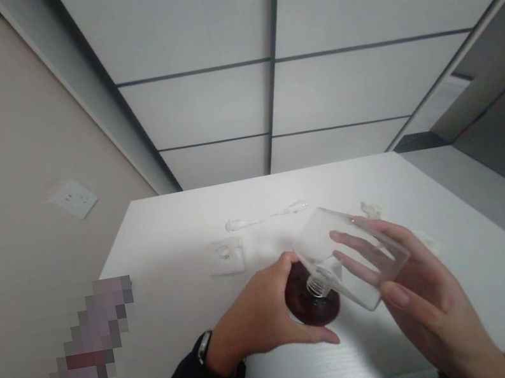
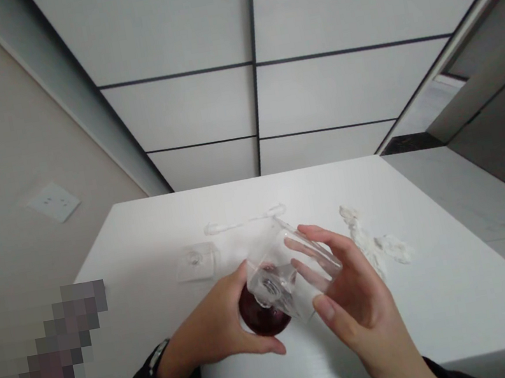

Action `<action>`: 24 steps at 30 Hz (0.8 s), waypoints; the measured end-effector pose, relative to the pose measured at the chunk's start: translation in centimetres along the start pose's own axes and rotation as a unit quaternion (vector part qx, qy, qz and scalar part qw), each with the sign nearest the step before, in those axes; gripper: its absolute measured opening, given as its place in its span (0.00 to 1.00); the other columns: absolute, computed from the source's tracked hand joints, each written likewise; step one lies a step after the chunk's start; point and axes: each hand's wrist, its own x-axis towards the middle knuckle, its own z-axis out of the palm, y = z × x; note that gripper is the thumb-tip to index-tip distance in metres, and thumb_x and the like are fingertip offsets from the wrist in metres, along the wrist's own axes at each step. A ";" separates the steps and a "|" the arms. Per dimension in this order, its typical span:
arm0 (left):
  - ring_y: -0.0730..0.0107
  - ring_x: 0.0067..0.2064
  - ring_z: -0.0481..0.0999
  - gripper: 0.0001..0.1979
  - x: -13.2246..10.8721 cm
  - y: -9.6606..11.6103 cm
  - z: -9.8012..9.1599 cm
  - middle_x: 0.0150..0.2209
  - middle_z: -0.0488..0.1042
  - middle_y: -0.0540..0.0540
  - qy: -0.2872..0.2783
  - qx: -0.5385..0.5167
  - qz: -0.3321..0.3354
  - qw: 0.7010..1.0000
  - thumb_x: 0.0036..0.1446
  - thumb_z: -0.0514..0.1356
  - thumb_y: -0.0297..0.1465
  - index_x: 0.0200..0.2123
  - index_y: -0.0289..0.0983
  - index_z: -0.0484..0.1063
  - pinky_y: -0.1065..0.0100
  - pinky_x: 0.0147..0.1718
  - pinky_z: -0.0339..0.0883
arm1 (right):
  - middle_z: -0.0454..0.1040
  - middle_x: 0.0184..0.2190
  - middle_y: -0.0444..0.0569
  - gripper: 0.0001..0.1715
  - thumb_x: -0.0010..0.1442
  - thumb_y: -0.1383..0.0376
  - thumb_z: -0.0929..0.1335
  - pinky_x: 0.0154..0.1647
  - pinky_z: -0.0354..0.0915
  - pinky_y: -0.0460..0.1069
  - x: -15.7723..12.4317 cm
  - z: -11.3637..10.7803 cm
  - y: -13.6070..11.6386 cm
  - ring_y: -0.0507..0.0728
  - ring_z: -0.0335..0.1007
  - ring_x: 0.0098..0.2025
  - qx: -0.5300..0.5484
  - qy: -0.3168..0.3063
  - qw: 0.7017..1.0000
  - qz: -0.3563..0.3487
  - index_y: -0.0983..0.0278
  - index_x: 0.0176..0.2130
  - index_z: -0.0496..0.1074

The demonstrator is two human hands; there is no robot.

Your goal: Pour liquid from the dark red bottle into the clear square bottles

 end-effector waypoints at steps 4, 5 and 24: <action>0.43 0.54 0.81 0.44 0.2 0.2 -0.1 0.55 0.81 0.38 -0.004 -0.002 0.007 1.000 0.41 0.80 0.46 0.58 0.38 0.70 0.48 0.55 0.73 | 0.73 0.65 0.51 0.28 0.68 0.68 0.71 0.59 0.77 0.53 -0.2 0.1 0.5 0.60 0.77 0.63 0.028 0.004 1.000 -0.005 0.50 0.64 0.73; 0.44 0.54 0.81 0.43 0.2 0.3 -0.2 0.55 0.81 0.38 -0.004 -0.003 0.008 1.000 0.42 0.80 0.46 0.58 0.38 0.70 0.49 0.54 0.73 | 0.73 0.65 0.52 0.28 0.68 0.68 0.71 0.60 0.77 0.54 -0.2 0.2 0.4 0.61 0.77 0.64 0.018 0.005 1.000 -0.007 0.51 0.64 0.73; 0.53 0.52 0.81 0.37 0.1 0.1 0.0 0.54 0.81 0.44 -0.013 -0.039 0.027 0.999 0.44 0.79 0.36 0.57 0.42 0.72 0.57 0.52 0.74 | 0.69 0.61 0.56 0.34 0.58 0.71 0.72 0.59 0.78 0.56 -0.4 1.4 -3.3 0.63 0.71 0.64 -0.253 -0.011 0.962 -0.105 0.55 0.61 0.68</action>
